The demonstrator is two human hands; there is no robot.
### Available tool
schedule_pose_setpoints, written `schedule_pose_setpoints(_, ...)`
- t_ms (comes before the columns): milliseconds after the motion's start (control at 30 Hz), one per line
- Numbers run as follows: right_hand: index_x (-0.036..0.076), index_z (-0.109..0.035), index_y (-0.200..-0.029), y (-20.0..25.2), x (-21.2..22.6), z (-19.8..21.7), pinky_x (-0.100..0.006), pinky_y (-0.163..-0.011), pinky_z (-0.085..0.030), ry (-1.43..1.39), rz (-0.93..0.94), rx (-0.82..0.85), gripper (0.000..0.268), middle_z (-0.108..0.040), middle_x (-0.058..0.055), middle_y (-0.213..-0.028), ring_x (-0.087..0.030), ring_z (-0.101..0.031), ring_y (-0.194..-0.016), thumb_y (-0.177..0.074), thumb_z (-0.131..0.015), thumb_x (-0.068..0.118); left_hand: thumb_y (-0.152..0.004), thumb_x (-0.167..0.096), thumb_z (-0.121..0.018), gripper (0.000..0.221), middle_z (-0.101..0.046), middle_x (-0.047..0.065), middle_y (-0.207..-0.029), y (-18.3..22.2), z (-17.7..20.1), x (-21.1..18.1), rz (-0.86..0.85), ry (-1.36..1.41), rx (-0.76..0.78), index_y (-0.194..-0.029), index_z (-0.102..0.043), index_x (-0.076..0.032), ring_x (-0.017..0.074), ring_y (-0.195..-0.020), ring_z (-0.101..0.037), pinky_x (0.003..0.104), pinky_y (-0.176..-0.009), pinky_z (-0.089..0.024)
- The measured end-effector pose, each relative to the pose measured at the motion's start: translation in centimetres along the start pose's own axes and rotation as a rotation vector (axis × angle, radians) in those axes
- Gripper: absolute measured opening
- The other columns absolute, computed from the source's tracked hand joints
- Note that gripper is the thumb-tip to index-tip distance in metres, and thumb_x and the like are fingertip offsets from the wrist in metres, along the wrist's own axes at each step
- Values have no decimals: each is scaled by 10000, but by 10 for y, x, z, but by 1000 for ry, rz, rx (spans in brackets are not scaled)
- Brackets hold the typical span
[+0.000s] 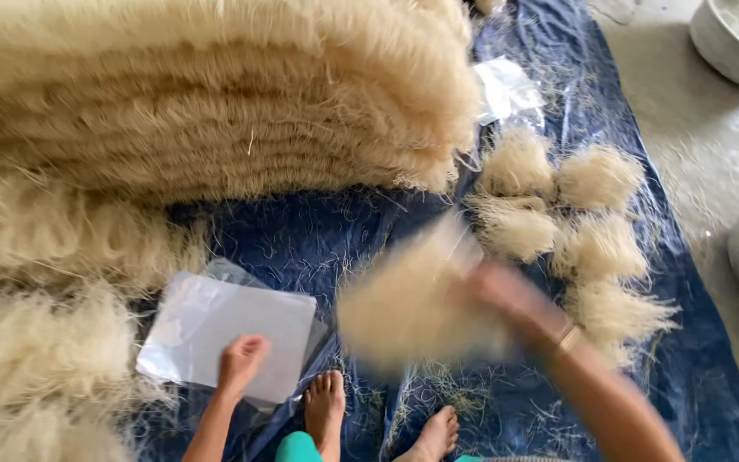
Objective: The person gathers bundles of white noodles, places them into plastic bags by hand, and seals the bags by tying knots.
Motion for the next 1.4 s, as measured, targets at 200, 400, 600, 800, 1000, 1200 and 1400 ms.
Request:
schedule_pose_setpoints(200, 211, -365, -1566, -27, 139, 191, -439, -926, -616, -1345, 542, -515, 902, -688, -46, -1231, -215, -707, -1121, -763, -516, 593, -703, -521, -821, 500, -687, 102, -986, -6, -31, 15, -338, -470, -432, -958, -651, -126, 339, -931, -639, 471, -792, -488)
schedule_pose_setpoints(400, 145, -770, -998, -44, 174, -12, -504, -814, -637, -452, 320, -124, 320, -762, -82, -1089, -273, -744, -958, -863, -682, 421, -759, -642, -682, 438, -626, -18, -806, -18, -33, 29, -352, -722, -252, -791, -557, -224, 221, -809, -674, 358, -809, -529)
schedule_pose_setpoints(600, 8, -737, -1166, -77, 49, -239, -337, -714, -608, -898, 76, 251, 262, -783, -151, -910, -161, -703, -776, -945, -685, 139, -888, -343, -715, 280, -580, 45, -656, -11, -29, 26, -614, -536, -391, -726, -595, -149, 283, -687, -645, 402, -664, -516)
schedule_pose_setpoints(800, 59, -722, -1200, -115, 34, -335, -342, -633, -603, -809, -36, 102, 354, -755, -146, -811, -171, -694, -693, -918, -754, 269, -1003, -419, -601, 366, -610, 79, -734, -13, -13, 44, -153, -214, -215, -768, -605, -138, 312, -728, -662, 425, -696, -522)
schedule_pose_setpoints(1000, 142, -540, -1080, -144, 85, -341, -499, -812, -559, -30, 116, -277, 666, -644, -138, -992, -401, -671, -921, -631, -899, 478, -954, -466, -641, 332, -643, 44, -883, -12, -31, 39, -175, -468, -16, -850, -598, -153, 288, -828, -686, 423, -777, -551)
schedule_pose_setpoints(1200, 17, -505, -1345, -141, 52, -340, -537, -868, -522, -590, 25, -437, 805, -614, -267, -1152, -456, -645, -1011, -760, -881, 420, -974, -344, -667, 333, -643, 60, -749, -14, 9, 42, -232, -236, -214, -727, -614, -127, 297, -771, -689, 395, -688, -542)
schedule_pose_setpoints(1400, 57, -168, -1598, -147, 92, -326, -582, -1054, -430, -1100, 65, 21, 1076, -445, -370, -1380, -451, -479, -1273, -809, -860, 292, -963, -232, -702, 322, -593, 54, -635, 3, -3, 0, -366, 78, 26, -685, -630, -86, 235, -656, -655, 319, -631, -531)
Point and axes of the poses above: each hand's wrist, its own y-axis away from the middle knuckle, its own z-axis out of the back of the hand, x = y × z, the point moved 6 cm from there along -y, towards the middle knuckle
